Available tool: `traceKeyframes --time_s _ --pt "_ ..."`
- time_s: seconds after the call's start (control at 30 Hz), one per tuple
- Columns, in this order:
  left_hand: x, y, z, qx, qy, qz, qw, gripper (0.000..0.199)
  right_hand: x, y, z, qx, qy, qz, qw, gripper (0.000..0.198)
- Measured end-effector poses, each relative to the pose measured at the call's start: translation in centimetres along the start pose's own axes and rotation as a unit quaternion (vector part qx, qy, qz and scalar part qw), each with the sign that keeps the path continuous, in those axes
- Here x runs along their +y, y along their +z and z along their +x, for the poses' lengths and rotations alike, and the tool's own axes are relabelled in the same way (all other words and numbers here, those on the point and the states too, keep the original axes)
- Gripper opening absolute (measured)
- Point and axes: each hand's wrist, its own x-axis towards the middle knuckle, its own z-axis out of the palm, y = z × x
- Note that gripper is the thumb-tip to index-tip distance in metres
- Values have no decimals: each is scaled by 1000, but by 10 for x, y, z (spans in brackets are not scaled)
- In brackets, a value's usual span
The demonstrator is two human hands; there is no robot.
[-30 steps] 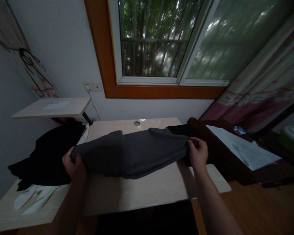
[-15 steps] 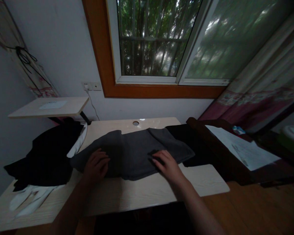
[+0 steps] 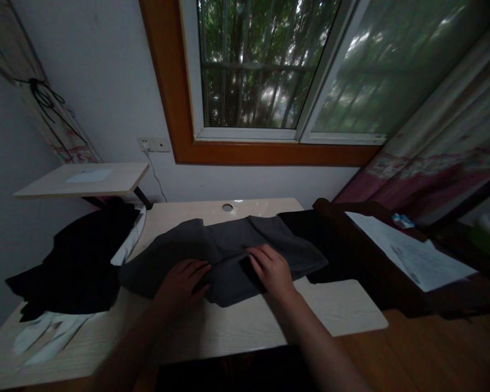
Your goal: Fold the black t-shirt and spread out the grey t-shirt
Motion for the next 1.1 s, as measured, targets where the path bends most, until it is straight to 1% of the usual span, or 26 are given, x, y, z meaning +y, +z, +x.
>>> traceKeyframes --time_s 0.1,0.2,0.3,0.37,0.47,0.53,0.57,0.63,0.7,0.73,0.77,0.87,0.93,1.0,1.1 --pt "-3 -5 10 9 -43 -34 998 44 -7 -4 19 76 27 -3 997 30" --pt "-10 -21 23 24 -125 -74 989 39 -16 -2 35 128 44 15 991 29" --pt "-17 -45 38 60 -210 -121 968 36 -25 7 46 152 41 43 987 27" --pt "-21 -62 49 94 -243 -143 955 35 -28 17 48 148 25 52 987 25" --pt "-28 -83 63 124 -274 -161 940 37 -29 33 45 112 9 37 993 21" --pt "-31 -92 71 139 -302 -192 923 37 -27 43 41 59 -2 24 998 16" --pt "-32 -95 75 149 -317 -225 909 37 -26 48 40 26 -10 19 999 16" --pt "-32 -98 82 165 -341 -316 870 39 -22 57 38 -35 -29 9 999 19" --pt "-32 -97 87 178 -347 -399 830 45 -19 67 37 -69 -38 -6 997 20" --pt "-32 -95 89 186 -346 -423 816 47 -18 72 37 -76 -36 -15 996 19" --pt "-32 -94 91 193 -344 -436 809 49 -18 77 38 -78 -30 -25 996 18" --pt "-32 -89 92 204 -333 -450 803 53 -19 89 46 -73 1 -63 995 20" --pt "-33 -87 92 216 -336 -460 793 52 -23 95 54 -81 19 -95 992 24" --pt "-33 -86 92 228 -351 -471 776 49 -27 98 65 -102 36 -127 986 27" --pt "-34 -85 93 234 -367 -497 751 45 -34 102 81 -143 51 -159 976 25"
